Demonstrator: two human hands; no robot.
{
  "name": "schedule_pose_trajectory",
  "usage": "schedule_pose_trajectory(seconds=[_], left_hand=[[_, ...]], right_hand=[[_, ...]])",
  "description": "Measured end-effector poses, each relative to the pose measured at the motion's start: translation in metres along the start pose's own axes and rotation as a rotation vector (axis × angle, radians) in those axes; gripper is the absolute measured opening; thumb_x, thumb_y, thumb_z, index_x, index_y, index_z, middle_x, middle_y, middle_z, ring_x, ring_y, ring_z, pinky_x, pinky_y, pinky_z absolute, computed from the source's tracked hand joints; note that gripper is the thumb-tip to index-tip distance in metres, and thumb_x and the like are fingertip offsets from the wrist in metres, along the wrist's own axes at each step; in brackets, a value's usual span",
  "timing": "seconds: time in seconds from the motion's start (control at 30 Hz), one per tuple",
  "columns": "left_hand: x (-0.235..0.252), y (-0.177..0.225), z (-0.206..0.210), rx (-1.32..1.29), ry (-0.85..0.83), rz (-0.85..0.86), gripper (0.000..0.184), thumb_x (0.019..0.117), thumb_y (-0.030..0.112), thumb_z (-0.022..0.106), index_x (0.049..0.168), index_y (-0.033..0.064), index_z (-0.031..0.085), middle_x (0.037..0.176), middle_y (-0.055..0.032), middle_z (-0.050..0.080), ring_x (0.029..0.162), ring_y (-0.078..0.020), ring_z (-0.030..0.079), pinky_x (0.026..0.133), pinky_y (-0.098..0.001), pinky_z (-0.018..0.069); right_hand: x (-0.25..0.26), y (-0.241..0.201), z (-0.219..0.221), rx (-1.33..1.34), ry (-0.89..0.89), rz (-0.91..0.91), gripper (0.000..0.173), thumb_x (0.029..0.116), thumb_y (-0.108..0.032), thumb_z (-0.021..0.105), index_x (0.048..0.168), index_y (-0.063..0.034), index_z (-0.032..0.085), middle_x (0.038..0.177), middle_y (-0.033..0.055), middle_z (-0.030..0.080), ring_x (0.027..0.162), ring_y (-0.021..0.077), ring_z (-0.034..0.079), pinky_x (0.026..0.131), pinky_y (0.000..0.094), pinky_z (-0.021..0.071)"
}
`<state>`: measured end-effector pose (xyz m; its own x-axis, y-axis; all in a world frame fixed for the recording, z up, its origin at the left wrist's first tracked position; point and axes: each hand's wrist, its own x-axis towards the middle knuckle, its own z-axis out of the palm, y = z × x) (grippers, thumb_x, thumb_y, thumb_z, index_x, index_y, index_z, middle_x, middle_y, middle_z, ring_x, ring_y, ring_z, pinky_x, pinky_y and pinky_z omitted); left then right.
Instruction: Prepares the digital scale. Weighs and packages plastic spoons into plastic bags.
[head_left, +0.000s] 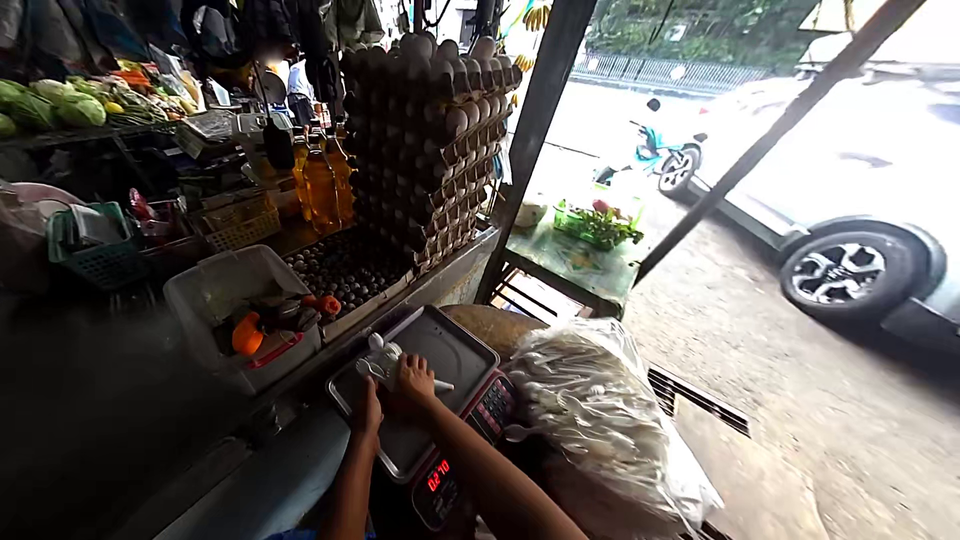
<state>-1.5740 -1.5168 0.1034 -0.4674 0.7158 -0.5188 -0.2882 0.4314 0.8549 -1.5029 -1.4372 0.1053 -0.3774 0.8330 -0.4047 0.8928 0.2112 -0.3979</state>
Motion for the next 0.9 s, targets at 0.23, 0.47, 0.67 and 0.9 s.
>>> schedule_pose_trajectory(seconds=[0.23,0.47,0.67,0.9], left_hand=[[0.001,-0.021,-0.005,0.03,-0.015,0.199,0.051,0.1136,0.032,0.03,0.134,-0.0066,0.057,0.134,-0.0248,0.06,0.124,-0.0309,0.057,0.106,-0.0459,0.044],[-0.021,0.018,-0.007,-0.135,-0.054,0.764,0.071,0.1037,0.033,0.044,0.156,-0.0069,0.018,0.155,-0.0249,0.04,0.143,-0.0265,0.042,0.113,-0.0414,0.0403],[-0.024,0.052,0.018,0.312,-0.149,1.177,0.063,0.1001,0.039,0.053,0.136,-0.0123,0.055,0.14,-0.0241,0.059,0.137,-0.0323,0.052,0.116,-0.0444,0.0417],[-0.018,0.04,0.021,0.456,-0.272,1.074,0.039,0.1074,0.017,0.039,0.119,-0.0055,0.07,0.119,-0.0154,0.072,0.116,-0.0234,0.068,0.105,-0.0419,0.0509]], right_hand=[[-0.013,0.009,0.005,0.082,0.094,-0.019,0.042,0.099,-0.014,0.058,0.137,0.0023,0.052,0.13,0.0245,0.063,0.125,0.0409,0.06,0.103,0.0564,0.0476],[-0.05,0.018,-0.031,0.663,0.338,-0.408,0.066,0.0836,-0.007,0.073,0.143,0.0069,0.046,0.121,0.0242,0.067,0.113,0.0305,0.067,0.101,0.0477,0.0518],[-0.043,0.046,0.024,0.738,0.398,-0.477,0.058,0.0848,-0.017,0.078,0.132,0.0096,0.056,0.115,0.0223,0.07,0.108,0.0277,0.069,0.1,0.046,0.0536],[-0.037,0.07,0.033,0.601,0.268,-0.428,0.051,0.0885,-0.02,0.075,0.131,0.0047,0.062,0.119,0.023,0.07,0.114,0.0343,0.067,0.103,0.0553,0.0493]])
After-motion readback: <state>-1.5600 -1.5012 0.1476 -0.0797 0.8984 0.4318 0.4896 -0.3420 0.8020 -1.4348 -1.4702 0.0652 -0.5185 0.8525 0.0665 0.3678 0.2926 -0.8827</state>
